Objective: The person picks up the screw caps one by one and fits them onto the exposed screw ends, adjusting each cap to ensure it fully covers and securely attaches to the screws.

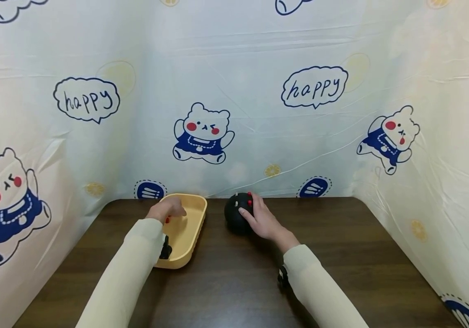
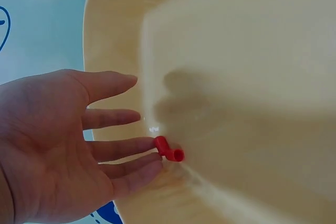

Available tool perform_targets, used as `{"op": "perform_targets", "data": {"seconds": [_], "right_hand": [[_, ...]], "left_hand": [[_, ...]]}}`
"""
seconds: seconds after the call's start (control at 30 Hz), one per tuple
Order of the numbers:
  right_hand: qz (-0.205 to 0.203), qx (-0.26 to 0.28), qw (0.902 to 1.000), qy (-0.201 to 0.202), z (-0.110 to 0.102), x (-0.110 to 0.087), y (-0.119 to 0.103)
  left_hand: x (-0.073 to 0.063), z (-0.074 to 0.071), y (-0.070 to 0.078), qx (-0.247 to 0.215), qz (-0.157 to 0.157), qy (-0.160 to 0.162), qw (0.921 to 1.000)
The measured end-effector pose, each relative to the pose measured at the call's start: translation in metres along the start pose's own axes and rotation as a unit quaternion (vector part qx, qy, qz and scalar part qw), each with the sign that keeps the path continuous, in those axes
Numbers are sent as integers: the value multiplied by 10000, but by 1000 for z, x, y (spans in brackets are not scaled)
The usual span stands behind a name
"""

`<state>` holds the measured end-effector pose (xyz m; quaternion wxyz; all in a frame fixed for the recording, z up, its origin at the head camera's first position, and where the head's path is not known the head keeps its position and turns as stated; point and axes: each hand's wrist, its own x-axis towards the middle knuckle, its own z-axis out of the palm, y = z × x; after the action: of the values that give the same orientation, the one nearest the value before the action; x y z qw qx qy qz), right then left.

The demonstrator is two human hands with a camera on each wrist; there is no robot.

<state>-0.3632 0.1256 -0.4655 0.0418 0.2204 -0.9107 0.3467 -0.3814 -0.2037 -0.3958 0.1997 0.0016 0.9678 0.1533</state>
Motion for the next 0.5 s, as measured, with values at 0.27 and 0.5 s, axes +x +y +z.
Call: {"op": "perform_targets", "data": {"seconds": [0.27, 0.5], "right_hand": [[44, 68, 10000, -45, 0, 5, 7], [56, 7, 10000, 40, -1, -1, -2]], "left_hand": [[12, -1, -6, -108, -279, 76, 9995], [5, 2, -1, -121, -410, 286, 9987]]}}
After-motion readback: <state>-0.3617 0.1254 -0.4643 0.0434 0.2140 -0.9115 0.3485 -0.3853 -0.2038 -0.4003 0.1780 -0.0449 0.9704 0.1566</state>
